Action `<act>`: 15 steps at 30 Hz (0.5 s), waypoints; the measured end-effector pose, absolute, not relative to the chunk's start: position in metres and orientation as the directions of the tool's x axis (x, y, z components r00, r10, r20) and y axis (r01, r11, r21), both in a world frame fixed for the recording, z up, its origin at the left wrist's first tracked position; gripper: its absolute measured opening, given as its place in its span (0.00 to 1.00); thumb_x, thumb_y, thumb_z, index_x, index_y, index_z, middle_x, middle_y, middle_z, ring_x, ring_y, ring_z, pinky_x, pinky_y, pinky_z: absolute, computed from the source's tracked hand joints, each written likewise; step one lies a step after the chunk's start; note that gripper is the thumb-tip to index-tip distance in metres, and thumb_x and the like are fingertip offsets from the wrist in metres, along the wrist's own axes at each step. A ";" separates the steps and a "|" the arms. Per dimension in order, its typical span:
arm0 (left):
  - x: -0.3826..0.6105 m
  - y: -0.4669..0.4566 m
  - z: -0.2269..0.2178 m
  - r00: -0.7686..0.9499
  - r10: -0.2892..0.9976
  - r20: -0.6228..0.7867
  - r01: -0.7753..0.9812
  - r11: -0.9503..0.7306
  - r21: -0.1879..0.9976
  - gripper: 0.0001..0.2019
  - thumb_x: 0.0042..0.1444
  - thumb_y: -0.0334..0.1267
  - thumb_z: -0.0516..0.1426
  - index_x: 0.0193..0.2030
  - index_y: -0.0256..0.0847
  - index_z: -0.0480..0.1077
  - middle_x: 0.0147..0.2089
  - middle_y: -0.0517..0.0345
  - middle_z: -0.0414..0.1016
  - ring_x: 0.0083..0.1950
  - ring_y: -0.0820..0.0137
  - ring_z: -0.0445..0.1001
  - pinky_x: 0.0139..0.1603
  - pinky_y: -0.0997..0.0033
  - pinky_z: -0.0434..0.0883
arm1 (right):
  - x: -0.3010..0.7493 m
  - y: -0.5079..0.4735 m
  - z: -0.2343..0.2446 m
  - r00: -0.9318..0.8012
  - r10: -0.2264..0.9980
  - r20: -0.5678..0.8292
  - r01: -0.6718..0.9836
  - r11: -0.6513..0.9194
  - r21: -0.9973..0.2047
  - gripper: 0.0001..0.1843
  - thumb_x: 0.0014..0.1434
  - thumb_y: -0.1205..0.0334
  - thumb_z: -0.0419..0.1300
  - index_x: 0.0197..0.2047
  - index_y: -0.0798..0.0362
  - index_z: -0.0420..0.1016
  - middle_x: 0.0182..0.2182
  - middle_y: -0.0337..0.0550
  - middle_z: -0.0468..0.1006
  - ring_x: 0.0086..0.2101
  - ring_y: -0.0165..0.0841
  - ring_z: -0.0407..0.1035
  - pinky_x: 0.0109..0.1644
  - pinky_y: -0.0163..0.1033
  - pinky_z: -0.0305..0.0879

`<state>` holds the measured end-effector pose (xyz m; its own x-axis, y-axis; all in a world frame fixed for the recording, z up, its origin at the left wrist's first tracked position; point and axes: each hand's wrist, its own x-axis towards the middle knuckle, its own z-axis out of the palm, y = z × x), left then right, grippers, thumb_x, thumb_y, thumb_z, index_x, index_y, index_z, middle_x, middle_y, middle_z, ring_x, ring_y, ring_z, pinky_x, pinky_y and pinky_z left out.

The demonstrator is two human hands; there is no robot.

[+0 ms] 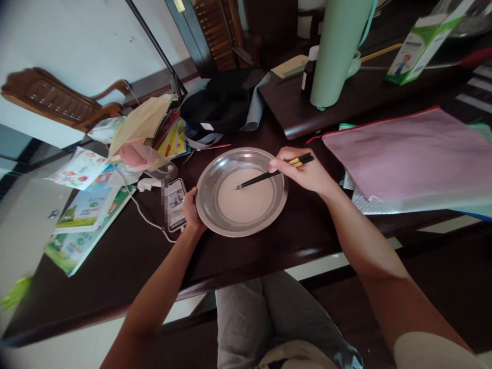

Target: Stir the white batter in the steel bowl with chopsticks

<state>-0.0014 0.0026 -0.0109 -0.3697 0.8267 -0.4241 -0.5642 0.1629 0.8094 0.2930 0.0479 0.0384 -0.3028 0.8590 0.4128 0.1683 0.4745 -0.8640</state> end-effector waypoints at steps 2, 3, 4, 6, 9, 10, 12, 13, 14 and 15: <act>-0.002 0.003 -0.013 -0.367 0.828 -0.425 -0.565 0.165 0.809 0.13 0.51 0.47 0.63 0.23 0.41 0.73 0.23 0.63 0.76 0.25 0.69 0.74 0.35 0.69 0.74 | 0.296 0.049 0.036 -0.201 0.877 0.436 0.164 0.469 -0.868 0.24 0.65 0.41 0.62 0.25 0.47 0.81 0.25 0.41 0.79 0.29 0.34 0.72 0.36 0.41 0.65; -0.003 0.003 -0.013 -0.365 0.827 -0.427 -0.567 0.166 0.807 0.13 0.51 0.47 0.63 0.23 0.41 0.73 0.22 0.63 0.76 0.25 0.69 0.75 0.35 0.70 0.73 | 0.297 0.049 0.036 -0.187 0.882 0.433 0.157 0.462 -0.873 0.25 0.66 0.41 0.61 0.25 0.47 0.81 0.24 0.41 0.78 0.29 0.34 0.72 0.36 0.41 0.64; -0.003 0.003 -0.014 -0.364 0.827 -0.430 -0.569 0.168 0.805 0.13 0.50 0.47 0.62 0.23 0.42 0.73 0.22 0.63 0.76 0.26 0.69 0.75 0.34 0.70 0.73 | 0.297 0.049 0.035 -0.206 0.883 0.422 0.152 0.455 -0.878 0.25 0.66 0.41 0.61 0.24 0.47 0.81 0.23 0.40 0.78 0.29 0.34 0.72 0.36 0.41 0.64; -0.003 0.003 -0.014 -0.361 0.826 -0.433 -0.570 0.172 0.803 0.12 0.50 0.47 0.62 0.23 0.42 0.73 0.22 0.62 0.76 0.27 0.68 0.76 0.34 0.71 0.73 | 0.296 0.048 0.035 -0.314 0.867 0.387 0.150 0.448 -0.881 0.24 0.66 0.40 0.61 0.26 0.48 0.82 0.25 0.41 0.79 0.29 0.34 0.73 0.35 0.41 0.65; -0.002 0.003 -0.013 -0.369 0.821 -0.436 -0.562 0.176 0.808 0.12 0.50 0.47 0.62 0.23 0.41 0.74 0.23 0.61 0.78 0.29 0.67 0.77 0.35 0.70 0.74 | 0.292 0.048 0.035 -0.418 0.825 0.380 0.150 0.475 -0.867 0.22 0.64 0.40 0.63 0.29 0.47 0.84 0.29 0.42 0.82 0.31 0.34 0.75 0.35 0.40 0.66; -0.002 0.003 -0.012 -0.373 0.818 -0.437 -0.560 0.177 0.809 0.12 0.50 0.47 0.61 0.23 0.41 0.74 0.23 0.61 0.78 0.30 0.66 0.78 0.35 0.69 0.74 | 0.292 0.048 0.035 -0.398 0.828 0.394 0.155 0.484 -0.861 0.22 0.63 0.40 0.64 0.30 0.47 0.84 0.29 0.42 0.82 0.31 0.35 0.75 0.36 0.41 0.66; -0.001 0.003 -0.010 -0.372 0.816 -0.443 -0.564 0.180 0.806 0.12 0.49 0.47 0.61 0.23 0.42 0.73 0.23 0.61 0.77 0.32 0.65 0.79 0.37 0.69 0.75 | 0.294 0.050 0.034 -0.292 0.859 0.420 0.167 0.478 -0.862 0.22 0.64 0.40 0.63 0.28 0.47 0.82 0.28 0.41 0.81 0.31 0.35 0.74 0.36 0.42 0.65; 0.000 0.002 -0.009 -0.368 0.817 -0.444 -0.569 0.180 0.803 0.12 0.49 0.47 0.61 0.23 0.42 0.73 0.23 0.61 0.77 0.32 0.64 0.79 0.37 0.69 0.75 | 0.296 0.050 0.034 -0.235 0.874 0.425 0.164 0.467 -0.869 0.23 0.64 0.40 0.63 0.27 0.47 0.82 0.26 0.41 0.79 0.30 0.35 0.73 0.37 0.42 0.65; 0.000 0.002 -0.009 -0.365 0.818 -0.445 -0.572 0.180 0.801 0.12 0.50 0.47 0.62 0.22 0.42 0.73 0.23 0.61 0.77 0.31 0.65 0.79 0.38 0.68 0.76 | 0.297 0.050 0.034 -0.198 0.884 0.423 0.157 0.454 -0.877 0.24 0.65 0.40 0.62 0.26 0.47 0.81 0.25 0.41 0.78 0.29 0.35 0.72 0.37 0.43 0.65; 0.000 0.002 -0.008 -0.365 0.819 -0.442 -0.572 0.177 0.801 0.12 0.50 0.46 0.61 0.22 0.42 0.72 0.23 0.62 0.77 0.30 0.66 0.78 0.38 0.68 0.76 | 0.298 0.050 0.034 -0.193 0.889 0.415 0.148 0.444 -0.884 0.25 0.66 0.40 0.61 0.25 0.47 0.80 0.24 0.41 0.78 0.29 0.35 0.72 0.37 0.43 0.65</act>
